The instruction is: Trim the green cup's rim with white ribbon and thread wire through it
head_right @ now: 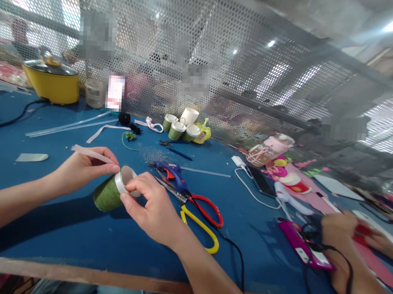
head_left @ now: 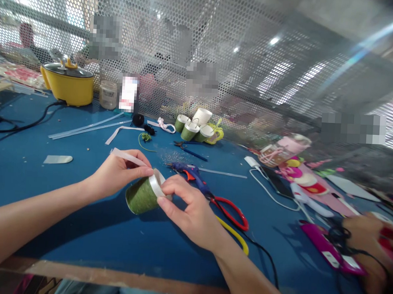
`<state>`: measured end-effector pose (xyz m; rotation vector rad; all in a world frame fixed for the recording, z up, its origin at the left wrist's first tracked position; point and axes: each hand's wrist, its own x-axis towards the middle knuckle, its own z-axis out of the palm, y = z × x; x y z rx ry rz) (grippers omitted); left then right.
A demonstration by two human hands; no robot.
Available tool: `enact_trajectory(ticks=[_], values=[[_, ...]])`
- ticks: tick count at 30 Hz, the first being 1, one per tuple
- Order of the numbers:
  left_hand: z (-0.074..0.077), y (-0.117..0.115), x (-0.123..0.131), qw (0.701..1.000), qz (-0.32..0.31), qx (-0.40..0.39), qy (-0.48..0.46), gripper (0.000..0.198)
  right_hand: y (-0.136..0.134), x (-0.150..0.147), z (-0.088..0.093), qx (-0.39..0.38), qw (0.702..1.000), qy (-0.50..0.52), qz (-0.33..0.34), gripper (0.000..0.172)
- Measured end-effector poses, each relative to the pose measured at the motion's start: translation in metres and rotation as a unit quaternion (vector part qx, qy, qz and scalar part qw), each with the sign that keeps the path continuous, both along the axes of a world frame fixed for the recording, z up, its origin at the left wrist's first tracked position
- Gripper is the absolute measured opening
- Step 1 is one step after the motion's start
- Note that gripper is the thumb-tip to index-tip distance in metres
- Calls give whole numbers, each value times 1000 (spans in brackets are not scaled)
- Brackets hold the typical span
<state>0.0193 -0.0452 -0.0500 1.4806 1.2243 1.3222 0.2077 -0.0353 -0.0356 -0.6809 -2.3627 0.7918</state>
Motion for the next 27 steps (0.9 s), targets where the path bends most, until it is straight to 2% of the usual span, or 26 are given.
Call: enact_trajectory(ticks=[11, 16, 19, 23, 27], values=[[-2, 5, -3, 994, -44, -79, -69, 17, -1, 0, 2, 5, 999, 7, 40, 9], [-7, 6, -6, 982, -89, -118, -119, 18, -1, 0, 3, 4, 998, 18, 59, 9], [-11, 6, -6, 962, -134, -168, -170, 20, -1, 1, 3, 2, 997, 26, 68, 9], [-16, 4, -2, 914, -202, -253, -245, 30, 1, 2, 2, -4, 996, 44, 72, 8], [-15, 1, 2, 877, -247, -310, -270, 35, 3, 2, 0, -17, 997, 56, 57, 6]])
